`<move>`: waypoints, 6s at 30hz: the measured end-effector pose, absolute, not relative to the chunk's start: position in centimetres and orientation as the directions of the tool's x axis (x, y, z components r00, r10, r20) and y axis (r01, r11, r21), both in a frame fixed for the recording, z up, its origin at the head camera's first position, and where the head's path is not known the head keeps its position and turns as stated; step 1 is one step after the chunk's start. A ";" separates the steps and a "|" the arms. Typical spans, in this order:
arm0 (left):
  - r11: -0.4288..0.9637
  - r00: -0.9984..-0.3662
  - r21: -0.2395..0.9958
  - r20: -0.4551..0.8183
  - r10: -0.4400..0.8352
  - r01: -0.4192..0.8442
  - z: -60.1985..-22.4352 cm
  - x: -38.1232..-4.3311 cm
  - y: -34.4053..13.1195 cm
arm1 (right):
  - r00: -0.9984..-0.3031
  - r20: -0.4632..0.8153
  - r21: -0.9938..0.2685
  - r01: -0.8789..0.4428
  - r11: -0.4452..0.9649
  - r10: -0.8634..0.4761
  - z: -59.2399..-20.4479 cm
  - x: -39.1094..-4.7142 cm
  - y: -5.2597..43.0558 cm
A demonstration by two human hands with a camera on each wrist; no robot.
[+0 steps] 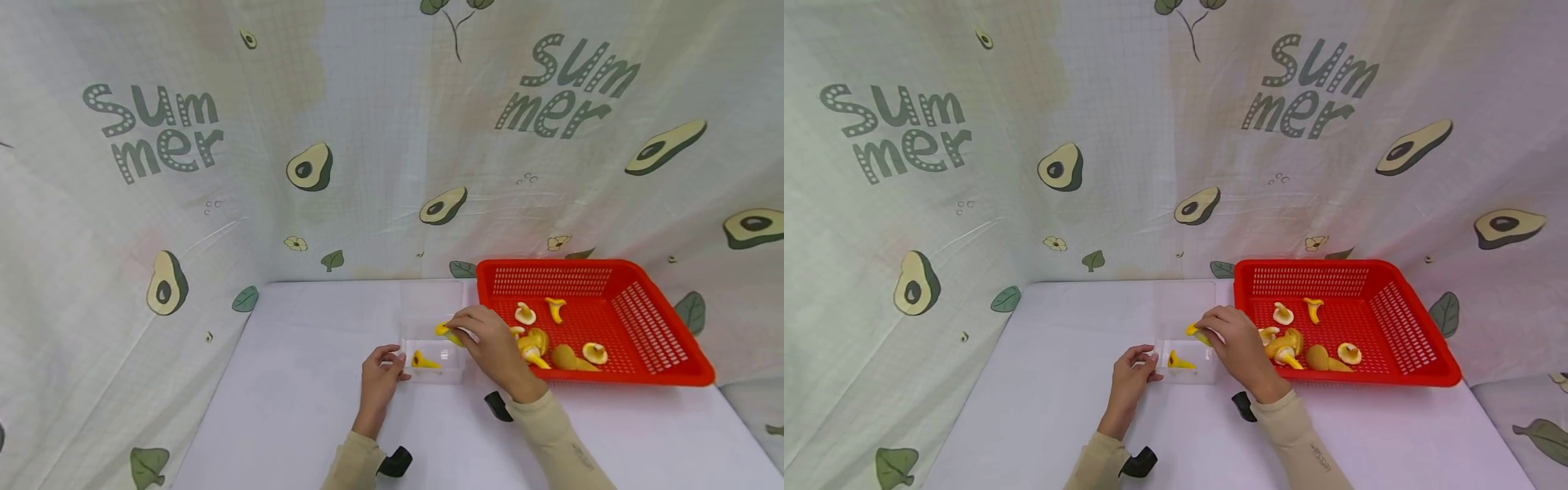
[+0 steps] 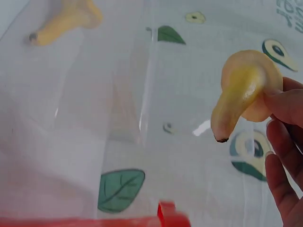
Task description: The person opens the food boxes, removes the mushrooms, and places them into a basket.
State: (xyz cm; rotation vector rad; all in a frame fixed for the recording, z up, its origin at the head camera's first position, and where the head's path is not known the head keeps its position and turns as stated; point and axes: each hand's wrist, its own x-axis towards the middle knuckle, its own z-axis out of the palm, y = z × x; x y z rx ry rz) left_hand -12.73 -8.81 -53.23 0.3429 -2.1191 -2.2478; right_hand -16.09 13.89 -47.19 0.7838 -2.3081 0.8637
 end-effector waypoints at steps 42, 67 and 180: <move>-0.020 -0.965 0.983 -0.181 -0.191 -0.180 -53.4 -13.1 -8.7 | -0.803 0.596 -0.465 -0.363 0.807 -0.018 -47.8 -15.9 25.3; -0.014 -0.965 0.983 -0.185 -0.185 -0.185 -53.2 -13.1 -8.7 | -0.872 0.487 -0.513 -0.327 0.794 -0.044 -45.0 -14.8 24.9; -0.088 -0.974 0.987 -0.145 -0.176 -0.132 -53.4 -12.6 -8.8 | -0.752 0.543 -0.418 -0.627 0.657 -0.373 -45.0 -16.6 16.6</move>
